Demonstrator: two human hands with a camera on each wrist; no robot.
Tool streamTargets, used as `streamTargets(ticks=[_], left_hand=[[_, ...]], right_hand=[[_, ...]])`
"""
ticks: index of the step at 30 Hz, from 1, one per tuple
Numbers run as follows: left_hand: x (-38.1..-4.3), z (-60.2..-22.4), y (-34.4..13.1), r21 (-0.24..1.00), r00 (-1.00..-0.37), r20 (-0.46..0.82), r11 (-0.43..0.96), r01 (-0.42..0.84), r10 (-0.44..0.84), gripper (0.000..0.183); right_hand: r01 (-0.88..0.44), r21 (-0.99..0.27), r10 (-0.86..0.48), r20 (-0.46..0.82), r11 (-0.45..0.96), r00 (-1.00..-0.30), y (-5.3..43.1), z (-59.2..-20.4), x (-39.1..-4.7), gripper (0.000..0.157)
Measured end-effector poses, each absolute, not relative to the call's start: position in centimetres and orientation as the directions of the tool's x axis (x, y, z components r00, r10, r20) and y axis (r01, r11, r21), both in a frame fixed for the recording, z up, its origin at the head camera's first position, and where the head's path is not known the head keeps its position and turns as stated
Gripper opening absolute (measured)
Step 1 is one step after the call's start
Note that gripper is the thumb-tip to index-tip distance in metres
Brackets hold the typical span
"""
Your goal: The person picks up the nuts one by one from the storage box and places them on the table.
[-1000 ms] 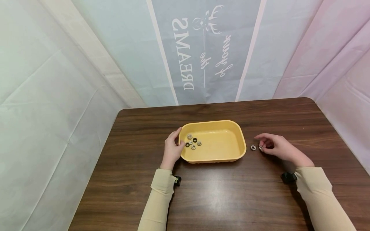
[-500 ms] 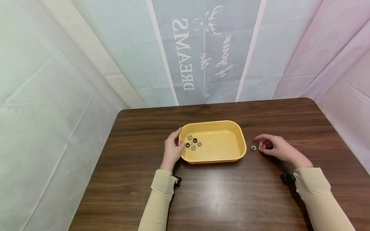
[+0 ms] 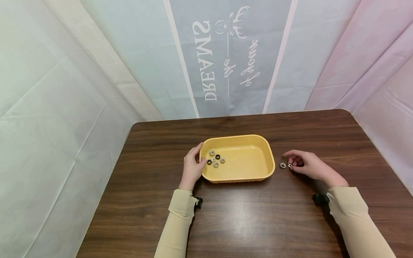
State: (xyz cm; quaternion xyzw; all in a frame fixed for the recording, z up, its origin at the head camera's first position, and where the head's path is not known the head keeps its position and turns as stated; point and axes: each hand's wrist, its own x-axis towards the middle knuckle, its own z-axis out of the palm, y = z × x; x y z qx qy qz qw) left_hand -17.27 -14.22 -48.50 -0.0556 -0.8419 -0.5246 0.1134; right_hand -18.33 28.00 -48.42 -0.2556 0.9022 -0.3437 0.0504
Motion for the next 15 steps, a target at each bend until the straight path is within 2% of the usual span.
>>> streamTargets(ticks=[15], left_hand=[[-17.26,-48.40,-14.19,0.869,-0.970,0.241,0.450,0.204,-0.026,0.058]], right_hand=[[-0.453,-0.661,-0.506,0.126,0.599,-0.853,28.12,-48.60,-18.25,0.040]])
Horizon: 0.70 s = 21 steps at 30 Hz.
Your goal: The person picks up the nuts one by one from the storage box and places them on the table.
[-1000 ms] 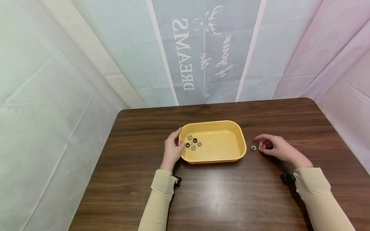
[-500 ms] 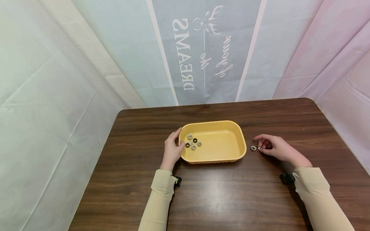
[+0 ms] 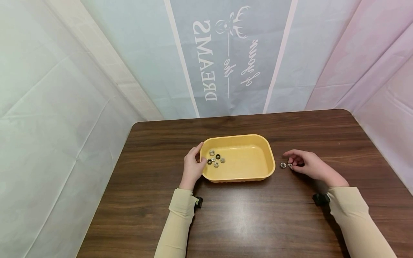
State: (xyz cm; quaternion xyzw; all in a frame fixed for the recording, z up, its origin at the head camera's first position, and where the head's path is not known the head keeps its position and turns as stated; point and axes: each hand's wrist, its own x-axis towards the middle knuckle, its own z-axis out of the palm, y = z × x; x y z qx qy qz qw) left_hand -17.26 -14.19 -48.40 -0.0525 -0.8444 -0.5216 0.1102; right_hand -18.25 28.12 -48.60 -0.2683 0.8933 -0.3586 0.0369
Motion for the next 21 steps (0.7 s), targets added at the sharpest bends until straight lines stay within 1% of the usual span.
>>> streamTargets(ticks=[10,21], left_hand=[[-17.2,-48.3,-14.1,0.869,-0.971,0.237,0.452,0.201,-0.023,0.058],[-17.1,-48.3,-14.2,0.871,-0.973,0.231,0.452,0.194,-0.028,0.059]], right_hand=[[-0.459,-0.648,-0.510,0.125,0.608,-0.851,28.5,-48.9,-18.2,0.044],[-0.474,-0.638,-0.503,0.153,0.607,-0.851,28.7,-47.7,-17.4,0.048]])
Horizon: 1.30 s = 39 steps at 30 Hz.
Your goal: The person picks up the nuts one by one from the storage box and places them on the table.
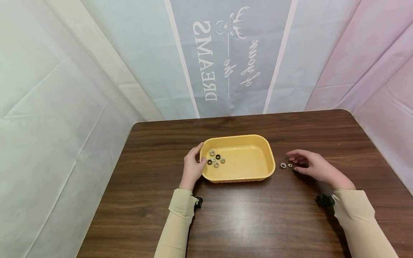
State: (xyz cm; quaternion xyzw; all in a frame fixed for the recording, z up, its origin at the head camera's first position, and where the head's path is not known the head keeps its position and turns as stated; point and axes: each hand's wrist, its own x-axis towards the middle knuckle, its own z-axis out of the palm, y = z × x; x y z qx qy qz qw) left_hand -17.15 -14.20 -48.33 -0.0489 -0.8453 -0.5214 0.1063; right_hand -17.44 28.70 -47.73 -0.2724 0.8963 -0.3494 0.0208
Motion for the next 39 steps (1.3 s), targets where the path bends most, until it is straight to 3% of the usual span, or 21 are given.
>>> streamTargets(ticks=[21,39], left_hand=[[-17.2,-48.4,-14.3,0.874,-0.971,0.239,0.442,0.204,-0.024,0.057],[-17.1,-48.3,-14.2,0.876,-0.969,0.246,0.434,0.210,-0.026,0.058]], right_hand=[[-0.501,-0.619,-0.516,0.174,0.605,-0.838,28.5,-46.1,-16.9,0.051],[-0.610,-0.616,-0.569,0.298,0.499,-0.766,27.4,-44.4,-17.5,0.056]])
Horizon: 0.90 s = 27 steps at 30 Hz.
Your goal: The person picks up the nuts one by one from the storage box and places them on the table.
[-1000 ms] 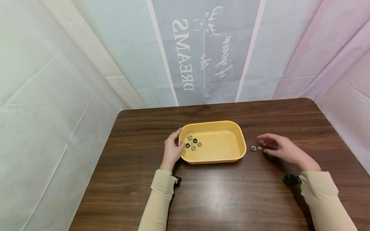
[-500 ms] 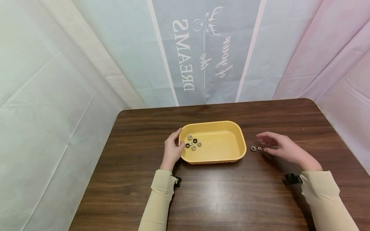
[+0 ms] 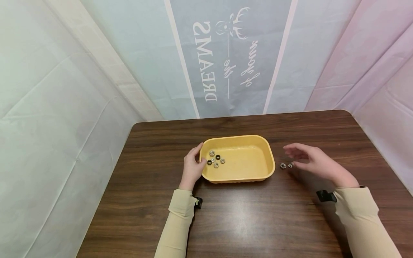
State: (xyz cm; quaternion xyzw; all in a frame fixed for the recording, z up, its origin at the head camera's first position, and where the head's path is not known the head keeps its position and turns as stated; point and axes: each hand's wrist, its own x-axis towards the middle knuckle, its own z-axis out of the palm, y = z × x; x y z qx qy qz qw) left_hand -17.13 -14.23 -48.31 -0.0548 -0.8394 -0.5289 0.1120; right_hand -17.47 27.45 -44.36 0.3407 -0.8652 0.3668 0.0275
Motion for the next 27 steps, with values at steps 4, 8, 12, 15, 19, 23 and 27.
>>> streamTargets(ticks=[4,8,12,15,19,23,27], left_hand=[[-17.2,-48.3,-14.2,0.878,-0.969,0.244,0.431,0.209,-0.027,0.058],[-17.2,-48.4,-14.2,0.878,-0.970,0.243,0.432,0.207,-0.028,0.058],[-17.2,-48.4,-14.2,0.879,-0.971,0.238,0.433,0.202,-0.031,0.058],[-17.1,-48.4,-14.2,0.881,-0.972,0.233,0.430,0.198,-0.030,0.059],[-17.1,-48.4,-14.2,0.882,-0.972,0.233,0.428,0.200,-0.027,0.059],[-17.2,-48.5,-14.2,0.881,-0.970,0.240,0.426,0.207,-0.025,0.059],[-17.2,-48.6,-14.3,0.879,-0.970,0.242,0.428,0.210,-0.021,0.059]], right_hand=[[-0.596,-0.628,-0.573,0.275,0.500,-0.772,27.1,-43.7,-17.5,0.057],[-0.586,-0.636,-0.572,0.263,0.502,-0.777,26.5,-43.1,-17.6,0.057],[-0.577,-0.647,-0.573,0.253,0.499,-0.780,25.9,-42.4,-17.6,0.058],[-0.580,-0.646,-0.581,0.249,0.497,-0.775,25.4,-41.8,-17.6,0.057],[-0.598,-0.639,-0.597,0.259,0.483,-0.759,24.6,-41.2,-17.6,0.056],[-0.604,-0.652,-0.610,0.264,0.458,-0.747,23.7,-40.6,-17.7,0.055],[-0.610,-0.664,-0.631,0.261,0.433,-0.731,22.9,-40.2,-17.7,0.055]])
